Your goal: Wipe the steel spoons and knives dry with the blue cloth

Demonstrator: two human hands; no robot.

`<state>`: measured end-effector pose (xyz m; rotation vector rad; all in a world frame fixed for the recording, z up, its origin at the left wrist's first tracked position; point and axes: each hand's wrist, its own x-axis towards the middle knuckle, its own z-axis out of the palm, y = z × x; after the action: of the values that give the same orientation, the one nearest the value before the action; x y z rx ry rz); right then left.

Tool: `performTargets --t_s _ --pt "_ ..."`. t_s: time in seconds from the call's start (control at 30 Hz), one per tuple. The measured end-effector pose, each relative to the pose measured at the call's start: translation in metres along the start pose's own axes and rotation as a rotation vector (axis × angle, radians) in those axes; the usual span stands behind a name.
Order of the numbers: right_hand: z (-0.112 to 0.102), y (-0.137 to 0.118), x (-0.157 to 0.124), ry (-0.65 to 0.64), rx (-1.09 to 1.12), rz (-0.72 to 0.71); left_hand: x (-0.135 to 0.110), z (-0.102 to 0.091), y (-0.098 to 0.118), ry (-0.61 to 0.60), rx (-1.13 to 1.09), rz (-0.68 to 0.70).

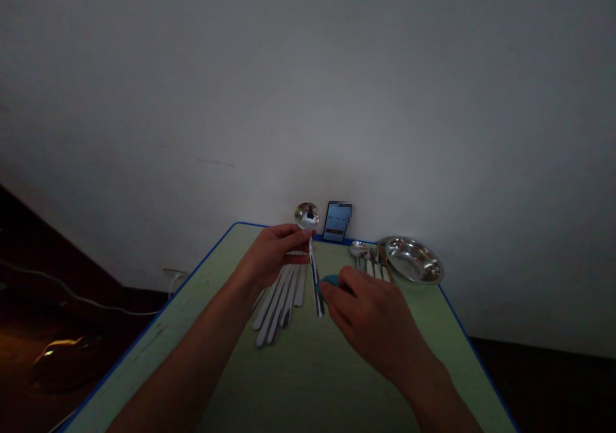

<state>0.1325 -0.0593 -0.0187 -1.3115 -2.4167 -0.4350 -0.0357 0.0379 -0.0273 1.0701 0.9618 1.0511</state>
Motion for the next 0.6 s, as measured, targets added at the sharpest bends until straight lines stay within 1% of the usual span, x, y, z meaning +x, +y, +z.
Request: performTargets --t_s 0.27,0.37,0.5,0.57,0.6 --pt "-0.0018 -0.0004 -0.0019 -0.019 0.012 -0.01 -0.0003 -0.0022 0.0017 0.03 -0.048 0.034" --pt "-0.0029 0.0001 -0.0024 -0.046 0.027 -0.004 0.0002 -0.0034 0.003 0.051 -0.079 0.047" --pt "-0.0044 0.0041 -0.0044 -0.111 0.117 0.006 0.0011 -0.0057 0.0038 0.076 -0.071 0.051" --pt "-0.0048 0.0071 -0.0053 -0.107 0.179 0.023 0.0008 -0.0064 0.0033 0.063 -0.063 0.048" --pt "-0.0046 0.0085 -0.0055 -0.085 0.207 0.035 0.0004 -0.0064 0.0029 0.053 -0.059 0.044"
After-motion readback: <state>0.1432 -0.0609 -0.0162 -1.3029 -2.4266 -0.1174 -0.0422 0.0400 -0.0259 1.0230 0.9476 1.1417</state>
